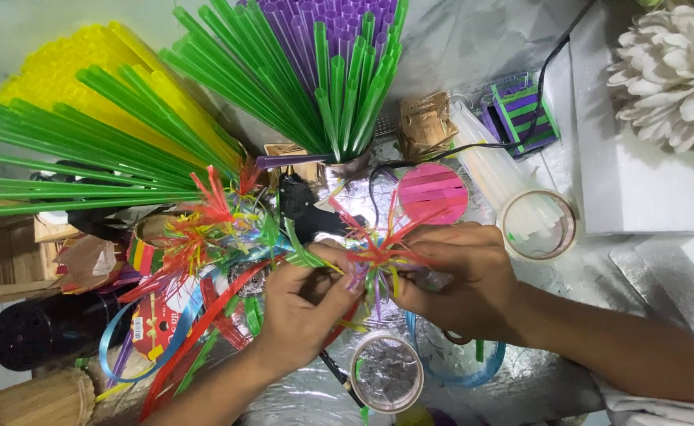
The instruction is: Assembling a decorative item by gluing colorful plastic straw pieces onto a central frame using a hot glue gun and scissors.
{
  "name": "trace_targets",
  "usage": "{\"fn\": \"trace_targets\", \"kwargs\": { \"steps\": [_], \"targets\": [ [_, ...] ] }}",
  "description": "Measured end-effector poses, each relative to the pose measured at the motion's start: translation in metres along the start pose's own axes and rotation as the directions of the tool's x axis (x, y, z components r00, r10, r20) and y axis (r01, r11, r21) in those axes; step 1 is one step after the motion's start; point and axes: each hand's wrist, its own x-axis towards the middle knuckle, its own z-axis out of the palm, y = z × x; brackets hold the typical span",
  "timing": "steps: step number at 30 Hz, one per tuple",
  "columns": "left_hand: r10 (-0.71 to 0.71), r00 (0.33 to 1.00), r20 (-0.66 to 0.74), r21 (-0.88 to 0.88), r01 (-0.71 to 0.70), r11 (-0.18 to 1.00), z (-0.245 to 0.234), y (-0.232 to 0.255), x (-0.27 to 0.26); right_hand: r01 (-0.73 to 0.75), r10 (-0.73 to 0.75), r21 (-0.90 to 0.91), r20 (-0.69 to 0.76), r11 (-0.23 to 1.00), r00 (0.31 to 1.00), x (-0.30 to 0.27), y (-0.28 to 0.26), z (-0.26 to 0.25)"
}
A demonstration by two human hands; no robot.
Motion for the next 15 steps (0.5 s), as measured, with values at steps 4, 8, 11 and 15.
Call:
{"fn": "trace_targets", "kwargs": {
  "steps": [4, 8, 11, 15],
  "targets": [
    [-0.075, 0.997, -0.021, -0.027, 0.074, 0.997, -0.002, -0.005, -0.002, -0.009, 0.009, -0.002, 0.0, 1.0, 1.0, -0.001, -0.001, -0.001],
    [-0.06, 0.998, -0.024, 0.029, 0.061, 0.998, 0.0, 0.001, 0.0, -0.015, 0.016, -0.006, 0.012, 1.0, 1.0, 0.006, -0.007, -0.001],
    [0.016, 0.999, -0.043, -0.017, -0.017, 1.0, 0.0, -0.007, -0.001, 0.003, -0.003, -0.014, -0.025, 1.0, 1.0, -0.001, 0.0, 0.003],
    [-0.001, 0.999, -0.046, 0.089, 0.005, 0.996, -0.003, -0.003, -0.001, 0.015, -0.015, -0.015, -0.002, 1.0, 1.0, -0.006, 0.003, 0.001]
  ]
}}
